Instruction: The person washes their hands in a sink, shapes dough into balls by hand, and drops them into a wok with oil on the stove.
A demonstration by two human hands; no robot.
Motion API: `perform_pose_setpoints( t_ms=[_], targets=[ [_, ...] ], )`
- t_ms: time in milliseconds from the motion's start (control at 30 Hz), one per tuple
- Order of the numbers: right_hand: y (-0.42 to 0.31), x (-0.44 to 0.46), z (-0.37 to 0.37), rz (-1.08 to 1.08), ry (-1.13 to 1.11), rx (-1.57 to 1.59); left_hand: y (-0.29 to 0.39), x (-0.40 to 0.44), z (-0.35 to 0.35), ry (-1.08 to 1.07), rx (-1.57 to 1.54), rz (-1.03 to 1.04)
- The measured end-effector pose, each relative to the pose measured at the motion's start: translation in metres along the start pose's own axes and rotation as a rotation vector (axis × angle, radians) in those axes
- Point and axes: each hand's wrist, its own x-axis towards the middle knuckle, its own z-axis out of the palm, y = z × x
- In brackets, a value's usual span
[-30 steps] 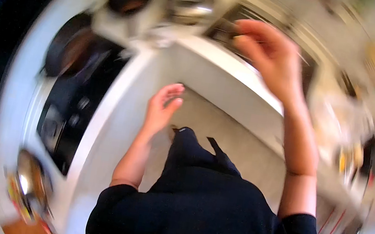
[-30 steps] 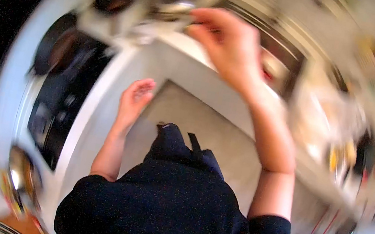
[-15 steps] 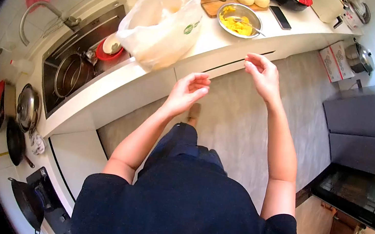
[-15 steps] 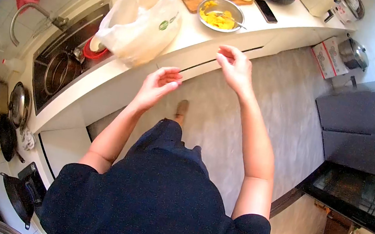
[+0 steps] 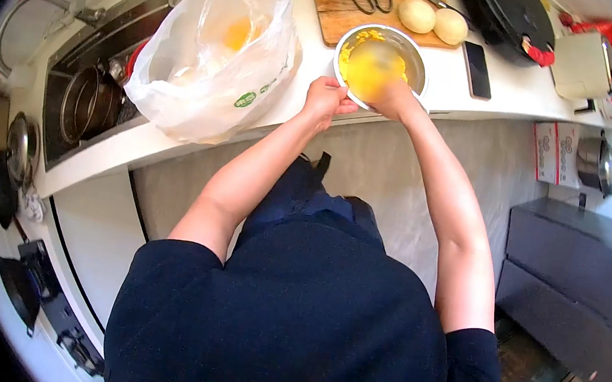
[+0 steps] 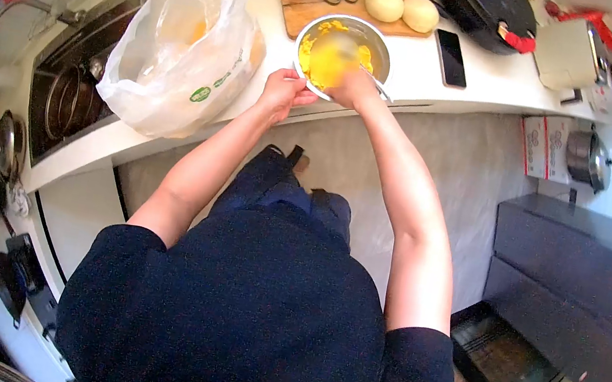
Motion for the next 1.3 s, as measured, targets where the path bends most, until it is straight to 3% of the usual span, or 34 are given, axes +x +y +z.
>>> perform_pose_setpoints(
  t_ms=[33, 233, 333, 400, 500, 600, 633, 733, 800, 867, 900, 1000, 1033, 1300],
  targets=[
    [0.009, 0.012, 0.011, 0.112, -0.193, -0.077, -0.002, -0.002, 0.004, 0.041, 0.001, 0.003],
    [-0.021, 0.010, -0.042, 0.028, -0.336, 0.080, -0.008, -0.006, 0.015, 0.205, -0.011, 0.040],
    [0.004, 0.020, -0.037, -0.009, -0.352, 0.358, -0.010, -0.009, 0.018, 0.231, -0.036, 0.054],
    [0.015, 0.025, -0.048, 0.113, -0.432, 0.627, -0.012, -0.012, 0.014, 0.214, -0.060, 0.042],
    [0.022, 0.023, -0.077, 0.205, -0.460, 1.004, -0.028, -0.013, 0.008, 0.585, 0.501, 0.382],
    [0.017, 0.020, -0.102, 0.216, -0.432, 1.106, -0.009, -0.026, 0.033, 0.630, 0.216, 0.630],
    [0.011, 0.016, -0.107, 0.209, -0.419, 1.178, -0.002, -0.025, 0.045, 0.479, 0.088, 0.658],
    [-0.002, 0.005, -0.110, 0.006, -0.381, 1.367, 0.012, 0.001, 0.070, 0.159, -0.581, 0.381],
    [-0.005, -0.001, -0.102, -0.221, -0.350, 0.972, 0.022, 0.012, 0.077, -0.135, -1.032, 0.160],
    [-0.019, -0.019, -0.124, -0.427, -0.173, 0.516, 0.020, 0.016, 0.080, -0.202, -1.081, 0.218],
    [-0.021, -0.024, -0.131, -0.439, -0.109, 0.438, 0.017, 0.018, 0.081, -0.235, -1.104, 0.244],
    [-0.019, -0.025, -0.125, -0.444, 0.103, 0.508, 0.005, 0.027, 0.079, -0.282, -1.039, 0.279],
    [-0.018, -0.017, -0.107, -0.623, 0.379, 0.454, 0.006, 0.024, 0.083, -0.274, -1.016, 0.285],
    [-0.009, -0.021, -0.086, -0.666, 0.356, 0.379, 0.026, 0.009, 0.102, -0.163, -0.917, 0.251]
  ],
)
